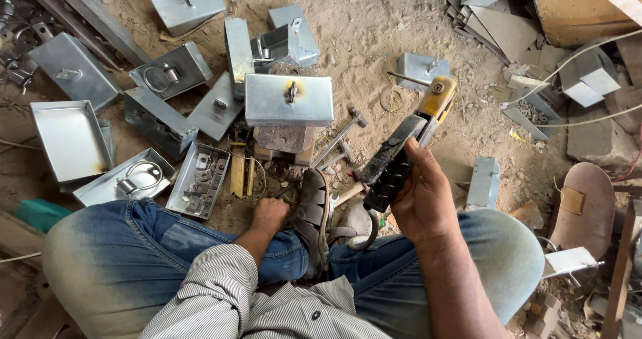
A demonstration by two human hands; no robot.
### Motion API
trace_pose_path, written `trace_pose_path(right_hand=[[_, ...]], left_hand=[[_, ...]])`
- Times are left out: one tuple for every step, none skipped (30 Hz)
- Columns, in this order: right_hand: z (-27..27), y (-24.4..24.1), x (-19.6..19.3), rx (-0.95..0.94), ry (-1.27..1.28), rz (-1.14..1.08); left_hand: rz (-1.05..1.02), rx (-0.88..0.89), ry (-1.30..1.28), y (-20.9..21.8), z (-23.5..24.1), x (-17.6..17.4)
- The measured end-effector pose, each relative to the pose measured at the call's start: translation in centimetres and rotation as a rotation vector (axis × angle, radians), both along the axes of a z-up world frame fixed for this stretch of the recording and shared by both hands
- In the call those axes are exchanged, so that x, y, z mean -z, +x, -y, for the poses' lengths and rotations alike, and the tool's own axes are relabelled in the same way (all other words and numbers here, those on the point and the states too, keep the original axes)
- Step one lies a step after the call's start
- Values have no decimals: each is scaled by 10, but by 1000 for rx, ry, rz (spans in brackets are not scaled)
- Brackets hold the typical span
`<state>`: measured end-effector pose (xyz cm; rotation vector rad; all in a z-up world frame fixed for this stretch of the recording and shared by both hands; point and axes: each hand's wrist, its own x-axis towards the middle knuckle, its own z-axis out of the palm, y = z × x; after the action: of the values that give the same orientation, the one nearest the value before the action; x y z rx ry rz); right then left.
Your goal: The person welds a small metal attachment onto a metal box using a hand-held welding tool while sitting on the floor.
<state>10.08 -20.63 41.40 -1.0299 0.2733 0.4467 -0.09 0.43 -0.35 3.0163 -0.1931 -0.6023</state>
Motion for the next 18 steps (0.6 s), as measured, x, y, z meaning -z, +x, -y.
trace_pose_path(right_hand=[[1, 0, 1, -1, -6, 6], [0, 0, 1, -7, -11, 13], [1, 0, 2, -13, -24, 12], [1, -1, 1, -18, -36, 12], [2, -1, 1, -23, -48, 13], [2, -1, 1, -17, -47, 6], [2, 0, 1, -11, -45, 0], [2, 0, 1, -3, -43, -8], [3, 0, 1, 4, -42, -12], [3, 0, 1, 10, -38, -17], [3, 1, 1, 15, -35, -21], [3, 1, 0, 15, -37, -26], [3, 1, 0, 14, -39, -31], [3, 2, 0, 12, -40, -35], [2, 2, 0, 11, -33, -26], [3, 2, 0, 11, -27, -17], [3, 2, 0, 10, -21, -9], [2, 1, 0, 3, -14, -3]], left_hand=[[-27, 10, 6, 0, 3, -1], [-66, 29, 24, 0, 5, -2], [-105, 46, 42, 0, 7, -4], [-142, 65, 62, 1, 8, -7], [-142, 53, 54, 1, 8, -9], [-140, 45, 45, 2, 9, -11], [-138, 36, 36, 3, 10, -11], [-142, 30, 26, 3, 10, -11], [-147, 24, 17, 3, 10, -10], [-151, 17, 9, 3, 8, -8], [-154, -8, -3, 4, 6, -7], [-158, -37, -18, 3, 5, -5], [-163, -66, -33, 3, 3, -5], [-136, -102, -23, 4, 0, -8], [-110, -138, -14, 6, -4, -12], [-84, -174, -6, 7, -6, -17], [-119, -251, -23, 10, -9, -25], [-158, -320, -37, 13, -14, -37]])
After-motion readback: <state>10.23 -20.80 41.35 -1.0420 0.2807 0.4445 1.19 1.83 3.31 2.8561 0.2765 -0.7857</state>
